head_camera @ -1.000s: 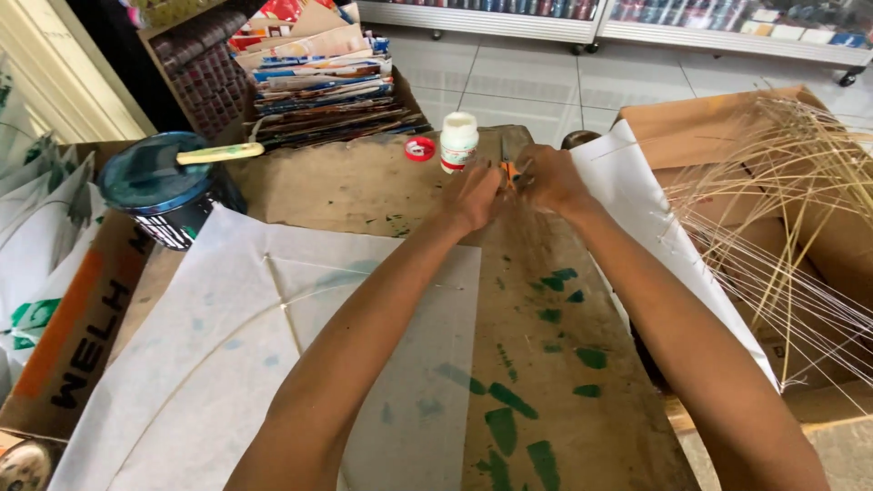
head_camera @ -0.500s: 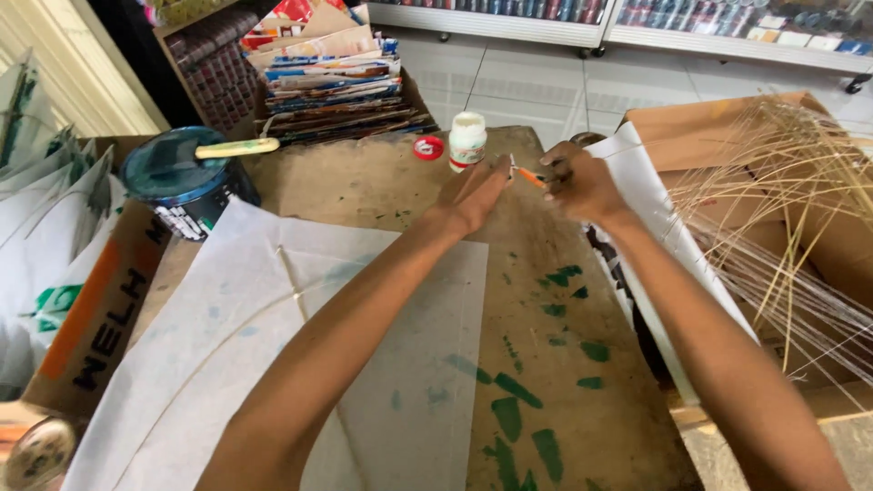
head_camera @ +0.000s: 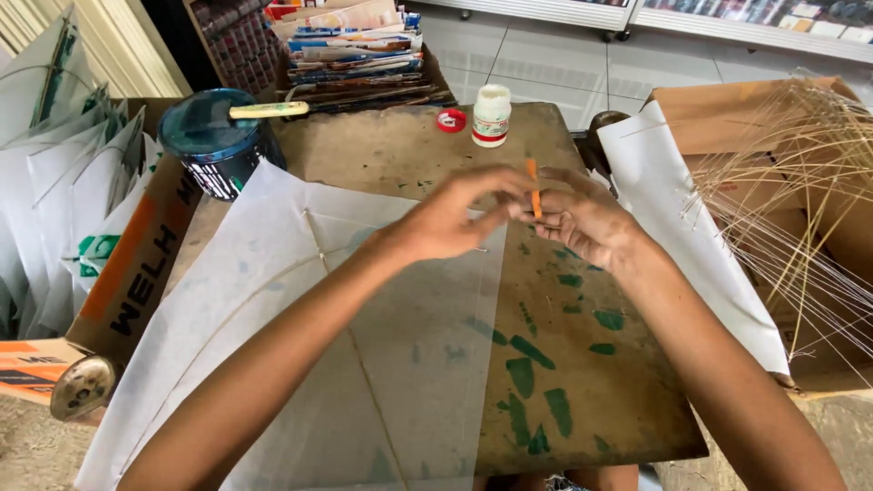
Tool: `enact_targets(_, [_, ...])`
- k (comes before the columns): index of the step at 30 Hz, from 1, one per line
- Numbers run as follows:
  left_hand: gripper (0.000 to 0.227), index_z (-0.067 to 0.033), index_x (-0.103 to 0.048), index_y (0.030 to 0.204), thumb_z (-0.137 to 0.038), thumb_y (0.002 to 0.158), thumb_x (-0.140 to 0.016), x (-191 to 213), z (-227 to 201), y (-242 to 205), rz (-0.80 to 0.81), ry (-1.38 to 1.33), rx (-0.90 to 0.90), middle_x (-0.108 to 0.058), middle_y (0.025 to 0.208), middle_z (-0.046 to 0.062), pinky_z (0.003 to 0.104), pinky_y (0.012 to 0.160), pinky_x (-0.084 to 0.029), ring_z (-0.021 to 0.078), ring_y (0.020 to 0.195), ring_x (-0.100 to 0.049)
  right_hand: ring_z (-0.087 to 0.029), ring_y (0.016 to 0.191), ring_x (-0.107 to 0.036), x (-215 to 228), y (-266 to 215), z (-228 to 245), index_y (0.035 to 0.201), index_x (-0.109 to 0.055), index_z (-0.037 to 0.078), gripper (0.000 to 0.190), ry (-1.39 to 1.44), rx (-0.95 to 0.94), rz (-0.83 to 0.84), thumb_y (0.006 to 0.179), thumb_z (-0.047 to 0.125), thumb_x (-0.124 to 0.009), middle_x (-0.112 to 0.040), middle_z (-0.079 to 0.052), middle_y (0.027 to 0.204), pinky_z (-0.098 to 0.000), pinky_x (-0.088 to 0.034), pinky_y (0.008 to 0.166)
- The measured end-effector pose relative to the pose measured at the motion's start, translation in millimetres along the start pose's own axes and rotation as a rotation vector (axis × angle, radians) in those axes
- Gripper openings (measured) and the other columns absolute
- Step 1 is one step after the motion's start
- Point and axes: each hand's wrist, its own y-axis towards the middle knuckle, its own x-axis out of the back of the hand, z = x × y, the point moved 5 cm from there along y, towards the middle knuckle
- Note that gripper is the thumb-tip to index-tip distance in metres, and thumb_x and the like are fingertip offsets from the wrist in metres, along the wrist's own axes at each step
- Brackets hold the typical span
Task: Trimming excess paper from around a kite frame using scissors
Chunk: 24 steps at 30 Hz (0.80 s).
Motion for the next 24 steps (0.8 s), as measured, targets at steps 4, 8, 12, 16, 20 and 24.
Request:
enact_targets(4, [0.014,-0.0154,-0.073,0.109,-0.014,0.097,-0.066,39.0,76.4,-28.6,-0.136,0.189,0.35,-0.075,0.1,0.008,0.039,0.081,-0.05,0.0215,0.098,-0.069,-0.033,0.1,-0.07,-8.0,-11.4,-2.3,0.153,-0.03,0.003,0.081,-0.001,0.044,-0.055,0.085,0.009,-0.074,-0.067,-0.024,0.11,-0.0379,-0.056,0.08])
enact_targets(8, [0.021,-0.0079,-0.074,0.112,-0.015,0.096,-0.063,42.9,122.3,-47.8,-0.003,0.485,0.581,-0.073,0.1,0.015,0.044,0.082,-0.054,0.0324,0.098,-0.07,-0.034,0.097,-0.072,-14.2,-16.4,-8.3,0.151,-0.032,0.005,0.078,-0.06,0.105,-0.148,0.087,0.008,-0.076,-0.069,-0.025,0.108,-0.0373,-0.058,0.078])
enact_targets(12, [0.017,-0.0076,-0.075,0.1,-0.017,0.096,-0.062,31.3,97.6,-45.8,0.021,0.69,0.443,-0.073,0.089,0.016,0.046,0.083,-0.054,0.0362,0.09,-0.072,-0.032,0.091,-0.073,-32.1,-24.8,-2.6,0.147,-0.038,0.003,0.079,-0.234,0.191,-0.184,0.084,0.012,-0.083,-0.071,-0.026,0.1,-0.0335,-0.06,0.076])
enact_targets(16, [0.022,-0.0125,-0.071,0.104,-0.024,0.104,-0.052,19.7,118.9,-58.2,0.062,0.785,0.465,-0.068,0.107,0.008,0.042,0.092,-0.044,0.0298,0.101,-0.063,-0.026,0.089,-0.071,-36.7,-25.7,-9.8,0.148,-0.037,0.006,0.075,-0.27,0.213,-0.153,0.086,0.012,-0.08,-0.069,-0.021,0.095,-0.0317,-0.058,0.078])
enact_targets(20, [0.018,-0.0124,-0.067,0.109,-0.02,0.104,-0.051,14.8,122.9,-61.4,0.093,0.863,0.41,-0.054,0.109,0.005,0.038,0.09,-0.039,0.0249,0.106,-0.053,-0.025,0.082,-0.07,-44.8,-25.2,-13.7,0.148,-0.035,0.007,0.073,-0.35,0.325,-0.085,0.089,0.012,-0.078,-0.068,-0.018,0.088,-0.0334,-0.058,0.074])
enact_targets(24, [0.013,-0.0105,-0.064,0.099,-0.016,0.101,-0.053,12.8,120.5,-60.8,0.057,0.875,0.344,-0.053,0.101,0.005,0.039,0.087,-0.038,0.0254,0.101,-0.053,-0.019,0.079,-0.066,-46.2,-23.8,-12.0,0.149,-0.029,0.009,0.07,-0.416,0.443,-0.105,0.094,0.011,-0.072,-0.069,-0.014,0.087,-0.029,-0.052,0.072])
